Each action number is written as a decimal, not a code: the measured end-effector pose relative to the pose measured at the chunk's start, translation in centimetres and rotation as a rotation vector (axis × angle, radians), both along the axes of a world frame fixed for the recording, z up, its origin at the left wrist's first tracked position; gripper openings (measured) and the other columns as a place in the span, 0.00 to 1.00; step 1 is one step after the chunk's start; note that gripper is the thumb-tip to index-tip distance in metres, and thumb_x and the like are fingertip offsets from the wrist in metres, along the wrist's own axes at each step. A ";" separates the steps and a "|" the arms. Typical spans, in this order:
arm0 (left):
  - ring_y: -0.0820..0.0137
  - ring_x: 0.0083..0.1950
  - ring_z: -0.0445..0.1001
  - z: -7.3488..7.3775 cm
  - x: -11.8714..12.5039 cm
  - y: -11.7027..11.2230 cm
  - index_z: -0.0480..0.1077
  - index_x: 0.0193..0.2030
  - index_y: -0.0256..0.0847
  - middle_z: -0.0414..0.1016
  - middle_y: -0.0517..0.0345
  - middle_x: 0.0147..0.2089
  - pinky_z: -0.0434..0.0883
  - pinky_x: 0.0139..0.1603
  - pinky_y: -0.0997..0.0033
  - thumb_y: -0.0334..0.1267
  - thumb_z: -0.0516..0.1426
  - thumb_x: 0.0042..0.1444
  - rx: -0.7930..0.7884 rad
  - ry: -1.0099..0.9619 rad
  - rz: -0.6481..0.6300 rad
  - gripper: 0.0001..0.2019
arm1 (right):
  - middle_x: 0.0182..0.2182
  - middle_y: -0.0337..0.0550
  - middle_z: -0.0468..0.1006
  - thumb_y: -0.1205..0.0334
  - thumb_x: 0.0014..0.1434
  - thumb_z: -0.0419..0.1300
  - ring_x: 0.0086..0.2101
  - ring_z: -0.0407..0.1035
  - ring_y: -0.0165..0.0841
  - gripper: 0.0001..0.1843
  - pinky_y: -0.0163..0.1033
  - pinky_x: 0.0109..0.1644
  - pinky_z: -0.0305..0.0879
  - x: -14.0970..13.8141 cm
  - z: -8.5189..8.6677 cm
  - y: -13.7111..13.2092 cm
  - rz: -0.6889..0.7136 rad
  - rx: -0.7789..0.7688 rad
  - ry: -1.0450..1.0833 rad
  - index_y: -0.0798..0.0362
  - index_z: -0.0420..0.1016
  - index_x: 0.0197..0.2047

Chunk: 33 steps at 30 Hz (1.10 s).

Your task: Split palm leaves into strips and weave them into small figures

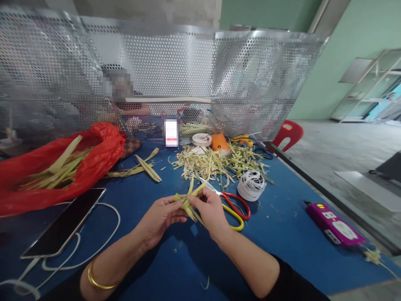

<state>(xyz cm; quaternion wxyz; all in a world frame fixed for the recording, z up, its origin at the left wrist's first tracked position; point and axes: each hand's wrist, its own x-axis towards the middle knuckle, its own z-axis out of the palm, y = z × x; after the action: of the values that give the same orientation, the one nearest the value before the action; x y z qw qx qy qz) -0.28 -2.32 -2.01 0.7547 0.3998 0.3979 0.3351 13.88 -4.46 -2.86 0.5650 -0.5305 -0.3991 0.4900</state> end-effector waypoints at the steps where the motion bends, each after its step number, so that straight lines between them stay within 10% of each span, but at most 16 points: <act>1: 0.74 0.31 0.74 -0.1 0.0 0.0 0.77 0.40 0.34 0.79 0.51 0.34 0.71 0.33 0.76 0.39 0.64 0.47 0.010 -0.001 -0.003 0.14 | 0.18 0.34 0.68 0.52 0.42 0.68 0.22 0.59 0.27 0.17 0.33 0.26 0.57 0.0 -0.1 0.1 0.003 -0.016 0.016 0.54 0.67 0.23; 8: 0.75 0.27 0.72 -0.2 0.0 0.4 0.75 0.40 0.33 0.78 0.52 0.32 0.65 0.23 0.81 0.32 0.65 0.44 -0.051 -0.039 0.189 0.14 | 0.18 0.33 0.67 0.56 0.57 0.56 0.19 0.62 0.27 0.12 0.33 0.23 0.59 0.8 -0.4 0.4 0.162 0.056 -0.236 0.53 0.65 0.25; 15: 0.78 0.23 0.70 0.7 -0.6 1.4 0.74 0.34 0.33 0.76 0.56 0.26 0.63 0.21 0.83 0.25 0.62 0.46 -0.183 -0.065 0.281 0.07 | 0.37 0.45 0.78 0.68 0.61 0.53 0.34 0.71 0.34 0.11 0.38 0.38 0.63 2.1 0.8 -0.1 0.288 0.721 -1.146 0.52 0.70 0.46; 20: 0.79 0.23 0.68 0.0 -0.5 1.2 0.75 0.34 0.33 0.75 0.57 0.26 0.60 0.21 0.82 0.28 0.64 0.41 -0.119 -0.064 0.176 0.10 | 0.34 0.44 0.79 0.70 0.63 0.51 0.33 0.70 0.32 0.10 0.39 0.40 0.61 2.3 1.2 -0.2 0.257 0.991 -1.244 0.52 0.73 0.40; 29: 0.79 0.20 0.59 1.2 0.0 -0.2 0.79 0.29 0.35 0.74 0.57 0.24 0.55 0.20 0.78 0.33 0.62 0.42 0.230 0.163 -0.109 0.07 | 0.34 0.42 0.76 0.70 0.61 0.54 0.37 0.69 0.33 0.08 0.43 0.47 0.59 1.9 1.1 -0.1 0.114 0.792 -1.027 0.52 0.71 0.33; 33: 0.78 0.21 0.60 1.3 0.0 -0.2 0.79 0.31 0.36 0.76 0.55 0.26 0.55 0.22 0.78 0.34 0.62 0.43 0.227 0.163 -0.142 0.07 | 0.27 0.38 0.71 0.68 0.58 0.56 0.30 0.66 0.31 0.07 0.36 0.36 0.60 1.8 0.6 0.0 0.094 0.556 -1.012 0.51 0.65 0.29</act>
<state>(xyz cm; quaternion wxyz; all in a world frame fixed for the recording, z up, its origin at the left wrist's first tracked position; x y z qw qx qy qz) -0.33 -2.51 -0.75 0.6915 0.5355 0.3884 0.2902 15.70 -4.48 -2.24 0.3997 -0.5119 -0.7565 0.0766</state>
